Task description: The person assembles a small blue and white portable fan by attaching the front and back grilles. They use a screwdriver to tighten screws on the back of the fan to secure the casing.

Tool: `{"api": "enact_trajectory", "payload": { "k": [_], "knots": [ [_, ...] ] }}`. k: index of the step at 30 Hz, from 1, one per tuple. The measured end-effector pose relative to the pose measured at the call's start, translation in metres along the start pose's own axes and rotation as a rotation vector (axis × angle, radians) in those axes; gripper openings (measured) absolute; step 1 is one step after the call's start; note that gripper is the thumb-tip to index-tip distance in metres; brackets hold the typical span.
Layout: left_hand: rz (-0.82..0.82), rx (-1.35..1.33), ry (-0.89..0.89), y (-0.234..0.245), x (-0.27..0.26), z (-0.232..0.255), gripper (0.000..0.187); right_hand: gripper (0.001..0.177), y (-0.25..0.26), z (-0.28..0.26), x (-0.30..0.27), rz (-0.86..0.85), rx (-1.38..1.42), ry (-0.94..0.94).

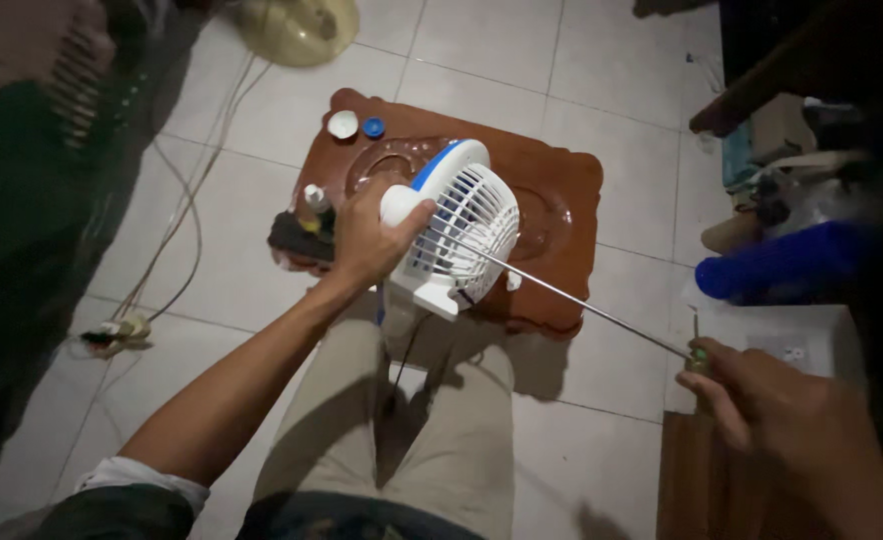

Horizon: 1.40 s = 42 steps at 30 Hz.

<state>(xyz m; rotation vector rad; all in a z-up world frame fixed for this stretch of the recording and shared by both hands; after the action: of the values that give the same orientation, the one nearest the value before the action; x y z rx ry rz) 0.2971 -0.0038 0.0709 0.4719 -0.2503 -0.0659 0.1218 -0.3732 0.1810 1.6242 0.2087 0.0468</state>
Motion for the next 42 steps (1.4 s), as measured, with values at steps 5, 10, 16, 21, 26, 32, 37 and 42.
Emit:
{"api": "enact_trajectory", "payload": {
  "k": [5, 10, 16, 21, 26, 32, 37, 42],
  "knots": [
    [-0.105, -0.098, 0.018, -0.042, 0.051, -0.052, 0.037, 0.039, -0.019, 0.013, 0.040, -0.233, 0.059, -0.188],
    [-0.169, -0.164, 0.089, -0.069, 0.080, -0.092, 0.036, 0.037, -0.079, 0.062, 0.062, -0.719, 0.212, -0.548],
    [-0.196, -0.286, 0.240, -0.074, 0.097, -0.126, 0.031, 0.026, -0.047, -0.001, 0.106, -0.447, 0.048, -0.128],
    [-0.041, -0.471, 0.586, -0.082, 0.083, -0.185, 0.043, 0.025, -0.050, -0.011, 0.134, -0.633, 0.172, -0.146],
    [0.034, -0.091, 0.701, -0.070, 0.081, -0.211, 0.054, 0.024, -0.061, -0.023, 0.137, -0.680, 0.279, -0.134],
    [0.282, -0.400, 0.827, -0.071, 0.062, -0.227, 0.050, 0.023, -0.091, -0.036, 0.117, -0.733, 0.387, -0.160],
    [0.310, -0.619, 0.965, -0.085, 0.042, -0.240, 0.050, 0.022, -0.120, -0.045, 0.098, -0.777, 0.465, -0.238],
    [0.361, -0.670, 0.886, -0.080, 0.039, -0.230, 0.047, 0.022, -0.145, -0.029, 0.076, -0.760, 0.538, -0.302]
  ]
}}
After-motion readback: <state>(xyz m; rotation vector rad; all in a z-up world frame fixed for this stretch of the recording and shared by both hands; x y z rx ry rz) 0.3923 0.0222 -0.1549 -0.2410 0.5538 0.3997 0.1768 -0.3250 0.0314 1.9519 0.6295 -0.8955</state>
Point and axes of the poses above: each hand's wrist, its own x-axis towards the middle knuckle, its own y-axis out of the back of the hand, z = x × y, the point moved 10 cm from there along x, towards the middle knuckle, and after that the axes turned 6 degrees about -z, right-handed, at the moved point
